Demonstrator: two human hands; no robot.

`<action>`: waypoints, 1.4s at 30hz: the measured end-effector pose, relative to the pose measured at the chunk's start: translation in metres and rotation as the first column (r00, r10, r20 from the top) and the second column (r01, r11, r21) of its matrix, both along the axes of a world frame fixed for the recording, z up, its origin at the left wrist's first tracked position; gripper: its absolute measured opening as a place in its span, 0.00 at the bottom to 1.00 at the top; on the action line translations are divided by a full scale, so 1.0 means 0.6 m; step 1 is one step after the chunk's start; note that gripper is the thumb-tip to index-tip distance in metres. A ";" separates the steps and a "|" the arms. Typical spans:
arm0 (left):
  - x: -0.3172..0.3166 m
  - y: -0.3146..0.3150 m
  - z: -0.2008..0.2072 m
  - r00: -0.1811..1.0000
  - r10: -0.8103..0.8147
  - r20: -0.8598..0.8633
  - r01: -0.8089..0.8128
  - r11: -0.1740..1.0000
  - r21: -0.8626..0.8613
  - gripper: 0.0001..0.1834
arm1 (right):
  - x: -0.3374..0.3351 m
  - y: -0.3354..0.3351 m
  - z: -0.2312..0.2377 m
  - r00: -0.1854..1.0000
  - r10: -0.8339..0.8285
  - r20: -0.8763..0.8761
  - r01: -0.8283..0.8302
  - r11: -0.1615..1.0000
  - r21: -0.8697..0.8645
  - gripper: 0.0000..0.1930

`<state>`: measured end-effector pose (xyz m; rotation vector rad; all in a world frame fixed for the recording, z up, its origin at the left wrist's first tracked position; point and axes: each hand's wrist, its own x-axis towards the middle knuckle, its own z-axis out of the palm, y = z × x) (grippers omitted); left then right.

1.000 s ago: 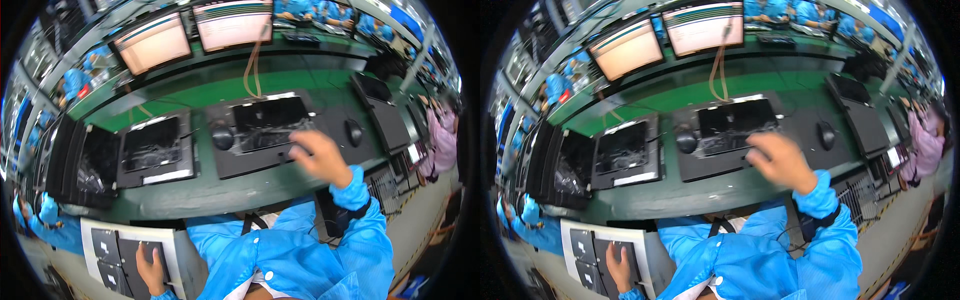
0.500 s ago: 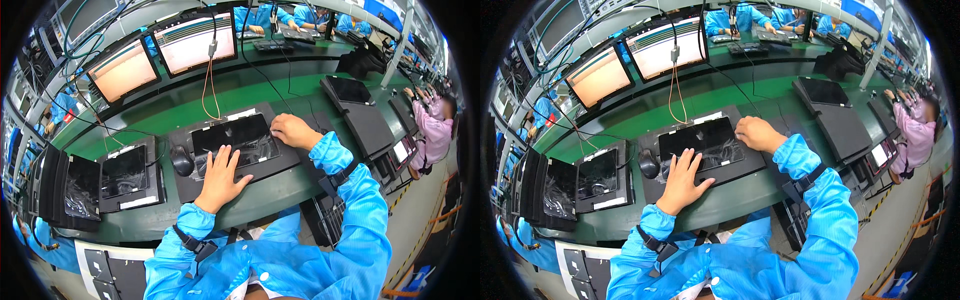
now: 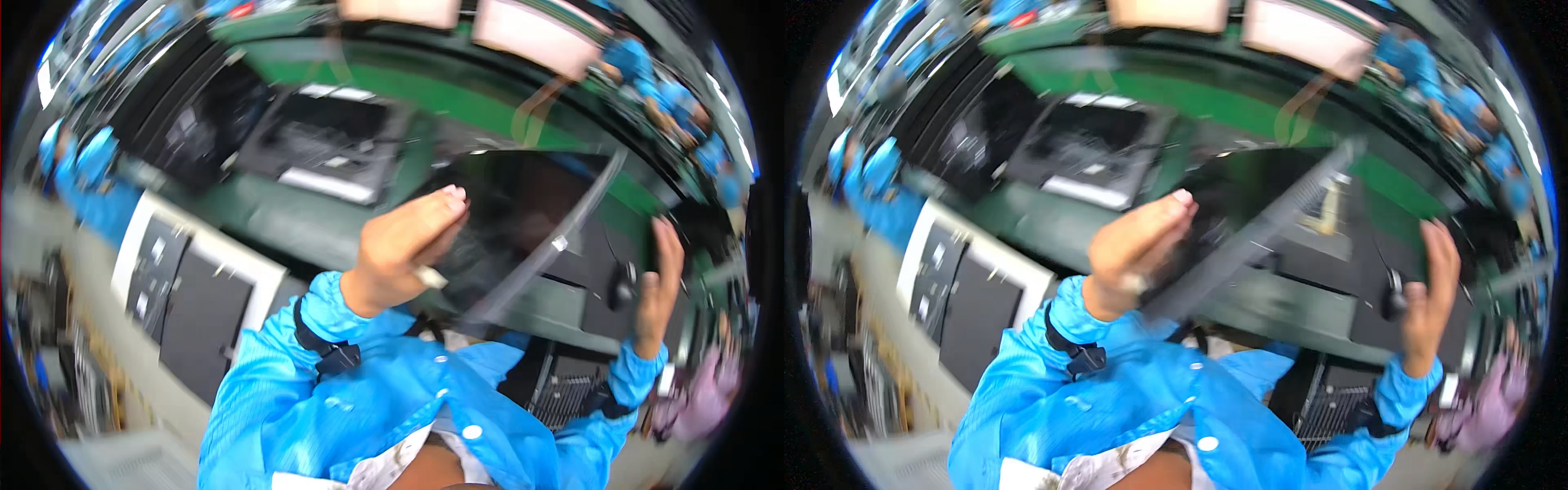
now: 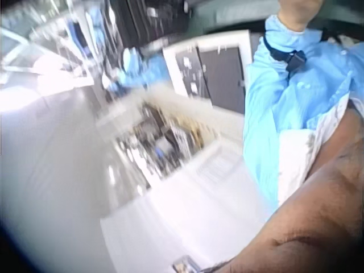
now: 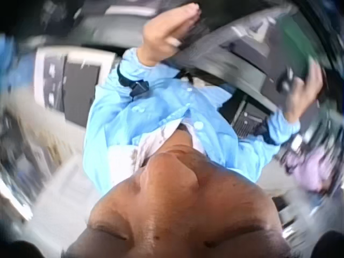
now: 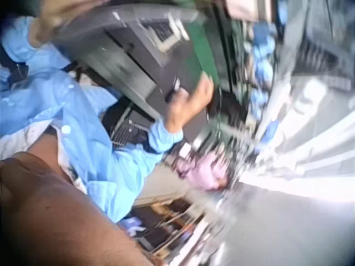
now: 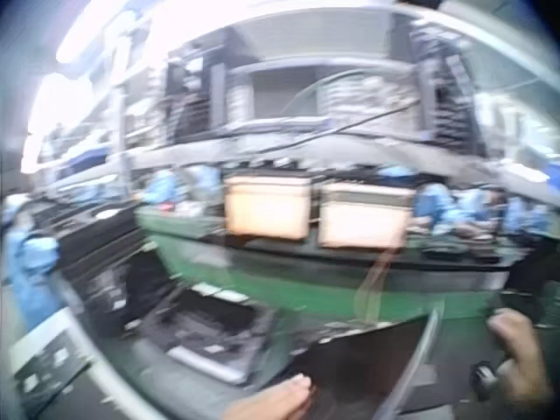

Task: Assembling and testing tablet-like electronic devices on a factory line.

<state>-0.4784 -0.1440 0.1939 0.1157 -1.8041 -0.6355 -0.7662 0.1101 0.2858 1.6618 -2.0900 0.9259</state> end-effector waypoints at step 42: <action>-0.016 0.007 -0.125 0.725 -0.276 0.631 0.200 0.961 0.190 0.10 | -0.176 0.074 -0.296 0.791 -0.596 0.143 0.596 0.802 0.044 0.23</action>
